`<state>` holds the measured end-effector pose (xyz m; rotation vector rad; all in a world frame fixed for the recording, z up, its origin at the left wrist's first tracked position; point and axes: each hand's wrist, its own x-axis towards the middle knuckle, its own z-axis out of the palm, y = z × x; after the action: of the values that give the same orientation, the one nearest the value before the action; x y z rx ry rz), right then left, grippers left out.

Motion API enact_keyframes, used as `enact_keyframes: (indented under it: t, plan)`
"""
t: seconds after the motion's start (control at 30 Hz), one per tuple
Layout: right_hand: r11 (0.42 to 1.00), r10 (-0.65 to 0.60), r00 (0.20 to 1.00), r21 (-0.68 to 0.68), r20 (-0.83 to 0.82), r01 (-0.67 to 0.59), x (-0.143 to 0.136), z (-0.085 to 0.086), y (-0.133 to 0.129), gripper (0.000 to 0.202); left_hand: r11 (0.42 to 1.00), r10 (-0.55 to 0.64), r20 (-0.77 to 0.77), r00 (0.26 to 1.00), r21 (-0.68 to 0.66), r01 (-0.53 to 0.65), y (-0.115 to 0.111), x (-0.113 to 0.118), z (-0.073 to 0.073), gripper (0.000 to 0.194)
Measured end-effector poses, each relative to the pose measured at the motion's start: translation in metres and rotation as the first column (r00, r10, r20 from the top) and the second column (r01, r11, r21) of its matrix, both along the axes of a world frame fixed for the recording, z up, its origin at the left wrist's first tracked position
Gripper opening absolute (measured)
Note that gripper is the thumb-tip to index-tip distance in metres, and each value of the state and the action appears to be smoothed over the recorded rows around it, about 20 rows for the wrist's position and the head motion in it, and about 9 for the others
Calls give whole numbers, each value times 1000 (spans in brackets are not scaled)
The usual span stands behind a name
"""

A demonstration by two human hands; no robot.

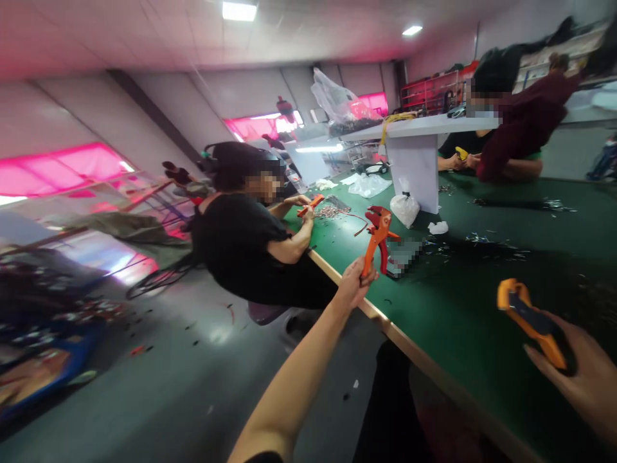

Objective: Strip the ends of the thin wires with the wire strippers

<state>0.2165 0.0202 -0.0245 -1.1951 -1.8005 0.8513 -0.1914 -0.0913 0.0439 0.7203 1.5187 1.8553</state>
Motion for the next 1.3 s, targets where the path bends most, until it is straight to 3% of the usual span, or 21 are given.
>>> enact_keyframes:
  t: [0.07,0.17,0.27,0.33,0.4,0.5,0.6,0.73,0.9,1.07,1.3]
  plan:
    - [989,44,985,135,164,-67,-4,4,0,61,980,-174,67,982,113,166,0,31,-2,53]
    - [953,16,943,279,333,-115,-7,1,-2,58,904,-393,122,911,231,359,8,74,-3,54]
    - [956,25,902,252,431,-148,-8,-1,-6,55,847,-502,101,859,258,465,19,111,-2,49]
    - [967,58,904,200,424,-156,-11,6,-9,54,810,-559,81,825,264,523,26,133,-2,47]
    - [979,97,941,138,324,-149,-15,22,-13,53,776,-610,68,789,252,578,33,153,-3,46]
    - [979,201,980,-12,-1,-201,-23,50,-17,55,727,-676,55,735,215,652,43,180,-8,48]
    - [947,258,916,-105,-308,-303,-34,70,-17,56,682,-726,34,687,162,713,52,202,-15,51]
    - [952,94,905,-228,-414,-203,-49,73,-12,48,693,-713,-104,693,46,720,65,217,-23,59]
    - [983,45,961,-159,-273,-91,-52,61,-6,34,781,-600,-309,738,-27,623,73,217,-38,55]
    - [989,53,987,-126,-151,-73,-49,57,-8,31,781,-611,-308,729,-84,619,69,216,-51,48]
    - [993,46,993,-103,-112,-57,-51,63,-14,20,783,-612,-273,743,-79,616,63,215,-48,45]
